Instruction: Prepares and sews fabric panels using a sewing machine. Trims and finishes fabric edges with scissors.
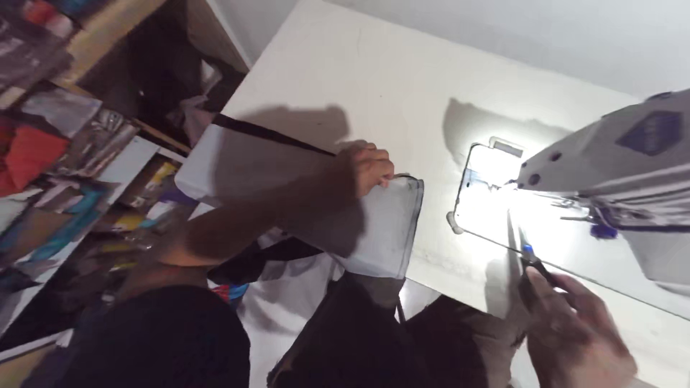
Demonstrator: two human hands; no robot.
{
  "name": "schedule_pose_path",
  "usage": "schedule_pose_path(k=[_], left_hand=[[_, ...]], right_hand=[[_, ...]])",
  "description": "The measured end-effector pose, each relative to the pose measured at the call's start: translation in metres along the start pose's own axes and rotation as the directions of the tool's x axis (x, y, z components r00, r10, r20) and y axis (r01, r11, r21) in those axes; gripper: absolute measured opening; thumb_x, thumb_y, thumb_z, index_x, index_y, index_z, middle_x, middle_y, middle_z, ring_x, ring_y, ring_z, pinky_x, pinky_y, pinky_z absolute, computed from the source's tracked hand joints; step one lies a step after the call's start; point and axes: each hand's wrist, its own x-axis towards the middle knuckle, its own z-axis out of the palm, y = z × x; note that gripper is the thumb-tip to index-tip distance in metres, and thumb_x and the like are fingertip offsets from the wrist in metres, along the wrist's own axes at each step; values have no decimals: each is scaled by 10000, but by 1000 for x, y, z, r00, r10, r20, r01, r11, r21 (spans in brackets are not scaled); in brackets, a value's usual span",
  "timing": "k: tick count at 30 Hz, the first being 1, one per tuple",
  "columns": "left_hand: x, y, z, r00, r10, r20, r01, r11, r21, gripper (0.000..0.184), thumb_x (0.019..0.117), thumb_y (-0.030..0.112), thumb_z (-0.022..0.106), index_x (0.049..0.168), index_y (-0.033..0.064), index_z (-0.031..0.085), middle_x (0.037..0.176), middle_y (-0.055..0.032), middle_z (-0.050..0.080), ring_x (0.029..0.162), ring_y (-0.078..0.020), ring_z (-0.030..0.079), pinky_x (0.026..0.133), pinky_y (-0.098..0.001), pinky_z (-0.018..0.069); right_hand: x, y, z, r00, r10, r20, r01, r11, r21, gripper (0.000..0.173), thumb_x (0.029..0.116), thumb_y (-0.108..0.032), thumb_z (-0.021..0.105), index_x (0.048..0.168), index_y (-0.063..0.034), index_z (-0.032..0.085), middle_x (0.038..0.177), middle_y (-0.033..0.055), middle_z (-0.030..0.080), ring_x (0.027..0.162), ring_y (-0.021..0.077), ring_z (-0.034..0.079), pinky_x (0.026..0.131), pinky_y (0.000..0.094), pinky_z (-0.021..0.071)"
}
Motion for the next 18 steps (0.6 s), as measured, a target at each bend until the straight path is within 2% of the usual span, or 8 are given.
schedule_pose_path(k=[4, 8, 11, 13, 14, 15, 16, 18], left_hand=[[-11, 32, 3, 989, 95, -117, -95, 995, 5, 186, 999, 113, 566, 984, 63, 745, 975, -96, 739, 942, -246, 704, 855, -418, 561], [-41, 121, -47, 959, 149, -242, -198, 961, -191, 204, 1026, 133, 542, 939, 77, 718, 983, -72, 716, 1011, -181, 662, 945, -318, 514], [-60, 178, -56, 874, 271, -403, -448, 771, -453, 189, 1032, 172, 570, 945, 66, 700, 960, -78, 698, 973, -152, 645, 908, -316, 511], [-68, 186, -30, 755, 375, -539, -635, 625, -455, 153, 989, 171, 637, 970, 68, 748, 962, -64, 722, 915, -102, 669, 821, -284, 537], [-78, 189, -26, 767, 379, -517, -627, 609, -485, 118, 947, 153, 680, 944, 67, 760, 941, -59, 722, 874, -82, 660, 777, -265, 522], [-95, 198, -41, 864, 312, -394, -493, 683, -540, 73, 902, 131, 719, 890, 85, 775, 917, -34, 727, 850, -64, 659, 762, -261, 526], [-115, 208, -62, 950, 199, -240, -305, 754, -582, 55, 883, 119, 737, 862, 83, 774, 929, -24, 726, 874, -71, 658, 810, -289, 533], [-161, 184, -56, 904, 153, -400, -384, 705, -597, 171, 912, 197, 693, 934, 33, 739, 997, -92, 726, 949, -145, 684, 858, -354, 555]], right_hand=[[-12, 33, -16, 997, 67, 43, -63, 994, -92, 269, 978, -15, 564, 1144, -29, 775, 1198, 248, 707, 1096, 496, 657, 885, 647, 518], [-4, -13, -28, 995, -96, -40, 103, 961, 258, 367, 989, -196, 635, 1264, 41, 690, 1215, 280, 683, 1069, 435, 671, 868, 538, 553], [16, -97, -12, 875, -457, -162, 436, 595, 675, 431, 1020, -284, 577, 1355, -20, 641, 1334, 193, 654, 1199, 256, 649, 961, 401, 570], [21, -166, -8, 630, -662, -406, 628, 126, 768, 459, 1063, -397, 409, 1104, -36, 689, 1197, 153, 706, 1304, 262, 580, 1154, 460, 420], [17, -196, -6, 531, -679, -507, 637, -74, 767, 432, 1064, -406, 419, 1023, -67, 682, 1120, 131, 706, 1259, 251, 600, 1169, 457, 406], [15, -221, 8, 467, -672, -575, 594, -244, 767, 359, 1039, -338, 506, 1017, -57, 728, 1120, 137, 718, 1237, 261, 616, 1165, 459, 417], [14, -242, 28, 433, -687, -584, 570, -294, 767, 287, 1012, -256, 565, 1026, -60, 775, 1111, 106, 742, 1192, 229, 649, 1129, 430, 457], [8, -267, 36, 447, -810, -379, 568, -71, 820, 196, 964, -100, 595, 991, -97, 789, 1072, 15, 770, 1098, 133, 695, 1048, 371, 523]])
